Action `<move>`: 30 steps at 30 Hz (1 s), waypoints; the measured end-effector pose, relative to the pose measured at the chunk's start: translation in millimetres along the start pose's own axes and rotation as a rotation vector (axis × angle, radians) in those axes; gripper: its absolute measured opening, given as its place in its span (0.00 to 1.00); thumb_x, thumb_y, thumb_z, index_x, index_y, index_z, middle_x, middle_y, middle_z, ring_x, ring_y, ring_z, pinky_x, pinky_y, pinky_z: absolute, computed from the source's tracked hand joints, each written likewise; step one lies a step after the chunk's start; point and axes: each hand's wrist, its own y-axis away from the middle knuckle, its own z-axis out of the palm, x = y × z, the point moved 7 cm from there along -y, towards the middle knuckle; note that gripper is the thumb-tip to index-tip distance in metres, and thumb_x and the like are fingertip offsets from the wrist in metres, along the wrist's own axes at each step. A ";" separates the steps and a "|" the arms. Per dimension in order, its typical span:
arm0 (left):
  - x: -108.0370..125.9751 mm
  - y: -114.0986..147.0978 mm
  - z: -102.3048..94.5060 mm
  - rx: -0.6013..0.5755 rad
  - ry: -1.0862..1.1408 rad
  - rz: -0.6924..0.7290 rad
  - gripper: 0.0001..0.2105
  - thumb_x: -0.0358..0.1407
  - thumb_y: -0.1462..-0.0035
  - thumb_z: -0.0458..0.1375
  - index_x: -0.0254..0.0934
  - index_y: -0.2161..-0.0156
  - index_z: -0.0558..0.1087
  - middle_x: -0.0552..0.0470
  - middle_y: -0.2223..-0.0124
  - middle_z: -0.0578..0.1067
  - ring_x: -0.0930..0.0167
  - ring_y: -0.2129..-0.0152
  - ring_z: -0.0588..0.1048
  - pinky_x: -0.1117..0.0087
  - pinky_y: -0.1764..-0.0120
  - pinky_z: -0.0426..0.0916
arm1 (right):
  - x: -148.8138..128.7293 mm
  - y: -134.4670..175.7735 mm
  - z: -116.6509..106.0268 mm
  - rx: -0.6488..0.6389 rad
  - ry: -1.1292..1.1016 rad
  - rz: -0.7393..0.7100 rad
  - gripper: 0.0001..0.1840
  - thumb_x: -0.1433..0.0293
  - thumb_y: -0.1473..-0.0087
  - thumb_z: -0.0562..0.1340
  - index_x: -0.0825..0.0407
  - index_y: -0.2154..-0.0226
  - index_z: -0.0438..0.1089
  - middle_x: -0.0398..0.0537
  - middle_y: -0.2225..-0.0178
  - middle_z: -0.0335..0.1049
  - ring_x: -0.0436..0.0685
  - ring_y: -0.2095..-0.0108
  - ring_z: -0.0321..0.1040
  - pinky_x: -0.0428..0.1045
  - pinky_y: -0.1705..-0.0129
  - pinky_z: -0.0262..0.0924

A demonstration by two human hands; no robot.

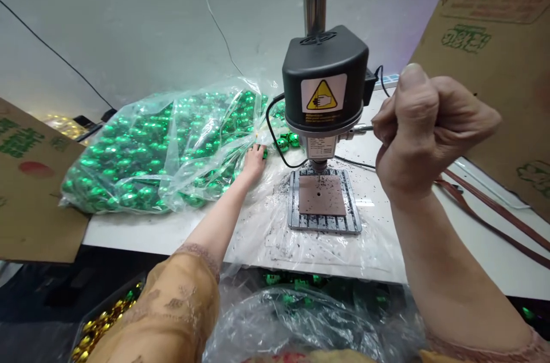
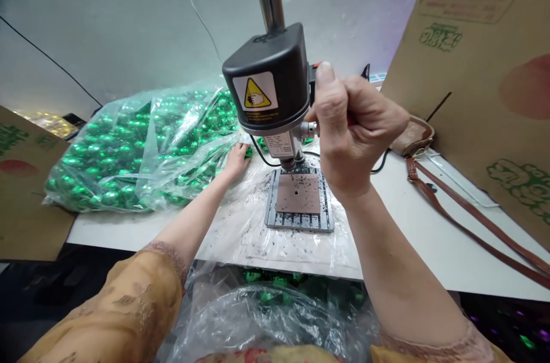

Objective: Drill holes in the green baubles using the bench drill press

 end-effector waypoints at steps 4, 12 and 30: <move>-6.8 19.5 -7.6 0.049 0.396 -0.034 0.18 0.32 0.45 0.62 0.37 0.48 0.72 0.44 0.51 0.75 0.62 0.55 0.75 0.60 0.50 0.72 | -1.6 -1.0 0.5 -0.015 -0.020 -0.018 0.21 0.74 0.42 0.62 0.54 0.85 0.65 0.36 0.86 0.57 0.40 0.84 0.52 0.46 0.77 0.47; 36.4 112.6 -5.2 -0.104 1.600 -0.246 0.24 0.48 0.46 0.68 0.42 0.46 0.72 0.49 0.54 0.78 0.68 0.62 0.78 0.63 0.56 0.76 | -5.2 -0.1 1.4 -0.041 0.061 -0.037 0.23 0.70 0.39 0.61 0.53 0.85 0.62 0.35 0.87 0.54 0.39 0.85 0.49 0.45 0.79 0.47; 114.2 115.0 23.3 -0.067 1.134 0.089 0.28 0.46 0.47 0.69 0.39 0.44 0.70 0.44 0.45 0.76 0.59 0.46 0.74 0.56 0.41 0.67 | -4.2 1.4 0.6 -0.067 0.075 0.020 0.22 0.67 0.39 0.60 0.53 0.83 0.62 0.34 0.86 0.52 0.38 0.85 0.46 0.43 0.78 0.51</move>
